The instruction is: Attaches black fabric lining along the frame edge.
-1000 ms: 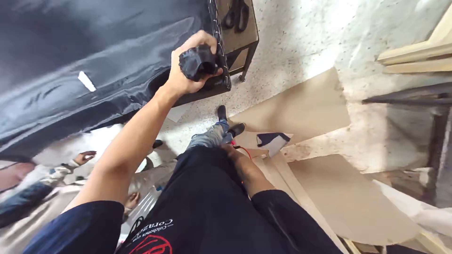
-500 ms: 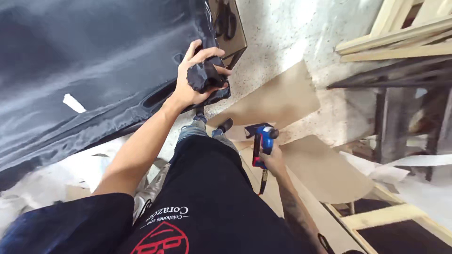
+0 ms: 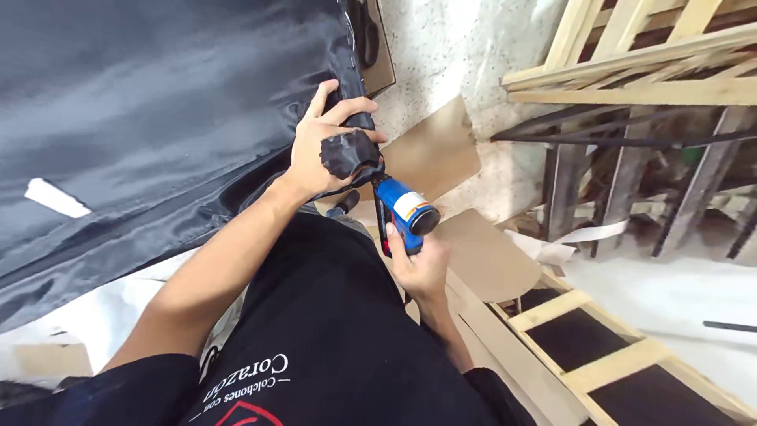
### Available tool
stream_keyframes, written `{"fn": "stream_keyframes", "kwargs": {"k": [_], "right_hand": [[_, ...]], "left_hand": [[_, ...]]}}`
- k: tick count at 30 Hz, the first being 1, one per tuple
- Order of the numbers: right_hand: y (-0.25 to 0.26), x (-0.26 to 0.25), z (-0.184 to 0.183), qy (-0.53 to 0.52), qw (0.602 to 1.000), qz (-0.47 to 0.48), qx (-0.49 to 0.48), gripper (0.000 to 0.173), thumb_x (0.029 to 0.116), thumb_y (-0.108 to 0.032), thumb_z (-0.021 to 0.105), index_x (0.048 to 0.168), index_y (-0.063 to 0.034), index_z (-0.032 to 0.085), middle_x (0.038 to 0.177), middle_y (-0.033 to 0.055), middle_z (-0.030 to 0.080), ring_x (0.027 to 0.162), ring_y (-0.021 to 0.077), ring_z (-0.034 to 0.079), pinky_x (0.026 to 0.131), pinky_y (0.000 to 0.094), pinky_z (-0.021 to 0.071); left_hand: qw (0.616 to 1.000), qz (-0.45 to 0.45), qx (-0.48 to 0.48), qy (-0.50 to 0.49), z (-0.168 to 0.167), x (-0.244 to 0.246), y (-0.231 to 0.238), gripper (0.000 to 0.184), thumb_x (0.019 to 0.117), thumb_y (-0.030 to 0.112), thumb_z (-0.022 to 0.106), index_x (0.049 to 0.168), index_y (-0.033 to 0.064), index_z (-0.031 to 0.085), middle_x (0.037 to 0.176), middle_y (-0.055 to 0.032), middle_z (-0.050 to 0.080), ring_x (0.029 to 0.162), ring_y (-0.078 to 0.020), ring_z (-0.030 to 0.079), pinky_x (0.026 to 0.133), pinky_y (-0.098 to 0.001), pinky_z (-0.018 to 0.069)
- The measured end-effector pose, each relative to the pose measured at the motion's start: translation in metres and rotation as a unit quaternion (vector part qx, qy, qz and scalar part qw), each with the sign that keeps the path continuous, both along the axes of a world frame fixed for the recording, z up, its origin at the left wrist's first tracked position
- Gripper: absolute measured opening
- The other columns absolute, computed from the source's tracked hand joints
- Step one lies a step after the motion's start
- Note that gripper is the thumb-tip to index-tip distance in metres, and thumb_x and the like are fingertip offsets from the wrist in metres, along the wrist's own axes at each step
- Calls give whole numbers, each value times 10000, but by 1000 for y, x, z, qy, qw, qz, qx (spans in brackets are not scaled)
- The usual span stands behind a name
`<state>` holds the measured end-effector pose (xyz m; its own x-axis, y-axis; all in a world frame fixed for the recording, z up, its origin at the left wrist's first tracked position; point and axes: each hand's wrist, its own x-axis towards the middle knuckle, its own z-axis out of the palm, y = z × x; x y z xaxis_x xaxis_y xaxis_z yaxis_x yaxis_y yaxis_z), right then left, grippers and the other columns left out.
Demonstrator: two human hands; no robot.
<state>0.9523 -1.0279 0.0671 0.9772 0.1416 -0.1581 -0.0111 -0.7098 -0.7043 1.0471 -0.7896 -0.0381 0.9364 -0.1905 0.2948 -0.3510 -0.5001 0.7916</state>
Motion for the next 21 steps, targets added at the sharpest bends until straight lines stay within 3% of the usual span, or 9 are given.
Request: {"fn": "stream_keyframes", "kwargs": {"k": [7, 15, 17, 19, 21], "right_hand": [[6, 0, 13, 22, 999, -8, -39, 239, 984, -290, 676, 931, -58, 705, 730, -14, 689, 640, 21, 654, 587, 237, 566], [9, 12, 24, 129, 987, -30, -89, 284, 974, -396, 661, 937, -117, 702, 725, -46, 666, 637, 12, 637, 592, 240, 554], [9, 13, 26, 145, 985, -39, -90, 284, 973, -407, 655, 930, -130, 699, 703, -48, 657, 604, 34, 637, 565, 264, 560], [4, 4, 18, 139, 987, -71, -25, 271, 981, -373, 671, 947, -106, 703, 675, -30, 674, 561, 84, 664, 532, 308, 606], [-5, -14, 7, 133, 983, -105, 69, 280, 1001, -325, 667, 978, -46, 689, 663, 17, 663, 546, 161, 655, 529, 377, 607]], "left_hand": [[1000, -6, 7, -6, 1, 1, 2, 262, 883, 407, 699, 1089, 288, 809, 1308, 6, 709, 1380, -263, 535, 1262, -575, 200], [1000, 1, -3, 0, -1, -1, 1, 248, 884, 395, 710, 1079, 278, 809, 1314, 9, 702, 1375, -273, 533, 1263, -566, 193], [1000, 2, -1, -3, -2, 0, 1, 306, 878, 414, 705, 1135, 274, 792, 1325, 10, 695, 1369, -264, 538, 1260, -564, 195], [1000, 11, 1, -11, 1, 1, 0, 430, 856, 416, 710, 1263, 283, 736, 1348, 1, 678, 1368, -270, 529, 1248, -544, 229], [999, 6, -9, -47, 14, -8, -1, 454, 894, 344, 730, 1329, 218, 697, 1383, -114, 619, 1381, -375, 468, 1229, -563, 267]]}}
